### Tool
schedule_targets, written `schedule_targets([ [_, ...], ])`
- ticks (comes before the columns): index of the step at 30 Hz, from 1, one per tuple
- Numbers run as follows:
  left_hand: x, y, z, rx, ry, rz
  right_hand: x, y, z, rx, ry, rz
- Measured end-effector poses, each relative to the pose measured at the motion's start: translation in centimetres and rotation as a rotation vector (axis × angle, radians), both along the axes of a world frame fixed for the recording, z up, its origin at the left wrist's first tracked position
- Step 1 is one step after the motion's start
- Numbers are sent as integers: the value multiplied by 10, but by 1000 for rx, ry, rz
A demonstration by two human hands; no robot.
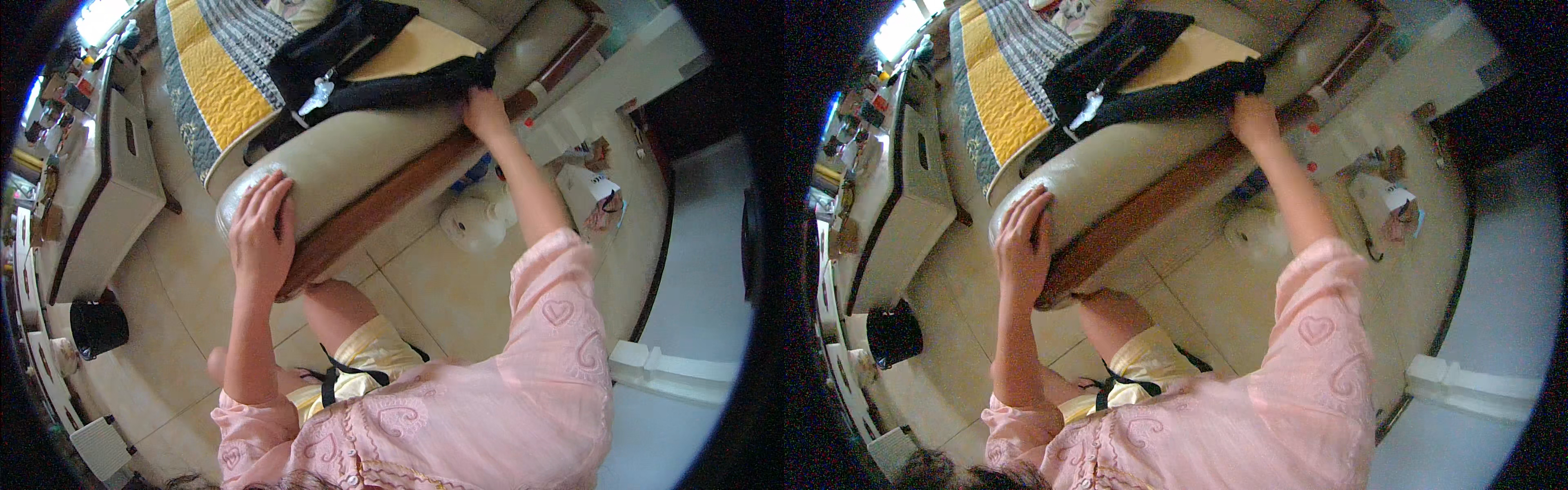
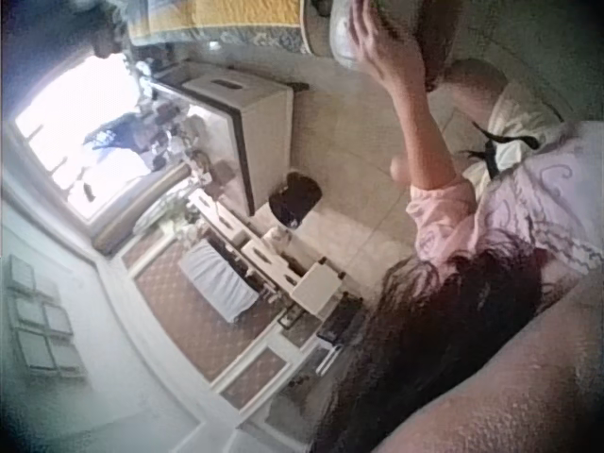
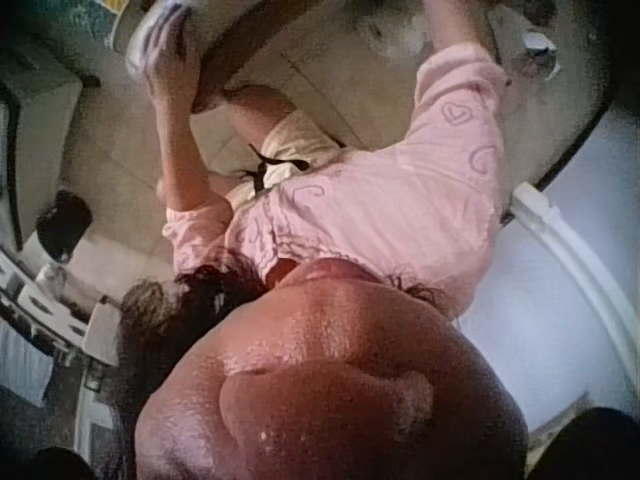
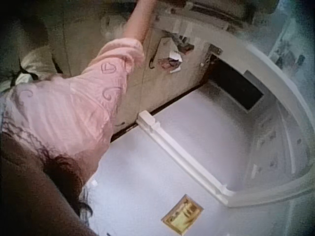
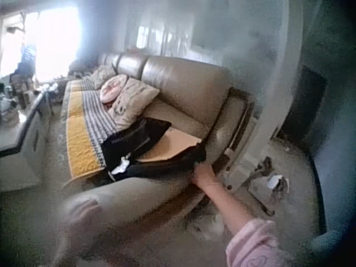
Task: The person kneels on the floor and wipes the armrest of a beige sofa with a pink cloth. They then walk to the kitchen, rinse the cloth under running water in the sink, and return to the living room.
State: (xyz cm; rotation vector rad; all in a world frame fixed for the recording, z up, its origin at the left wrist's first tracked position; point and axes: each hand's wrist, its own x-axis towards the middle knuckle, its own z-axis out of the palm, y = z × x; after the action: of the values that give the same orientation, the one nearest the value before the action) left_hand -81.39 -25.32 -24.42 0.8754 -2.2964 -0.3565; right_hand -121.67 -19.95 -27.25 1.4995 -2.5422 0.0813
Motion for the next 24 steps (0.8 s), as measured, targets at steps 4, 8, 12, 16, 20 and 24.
schedule_targets([
  [4,-1,-1,2,-28,1,12,54,25,9,-256,-23,214],
  [8,5,-3,3,-11,-1,15,85,10,20,-369,-185,496],
  [12,1,-3,0,-13,18,2,16,-20,-4,-306,-105,453],
  [16,2,-6,-2,-31,5,0,-17,-29,-7,-250,49,252],
  [20,3,-7,-4,-31,-9,16,25,4,17,-360,46,394],
  [24,6,-7,-1,-40,-15,29,51,43,26,-462,-23,512],
])
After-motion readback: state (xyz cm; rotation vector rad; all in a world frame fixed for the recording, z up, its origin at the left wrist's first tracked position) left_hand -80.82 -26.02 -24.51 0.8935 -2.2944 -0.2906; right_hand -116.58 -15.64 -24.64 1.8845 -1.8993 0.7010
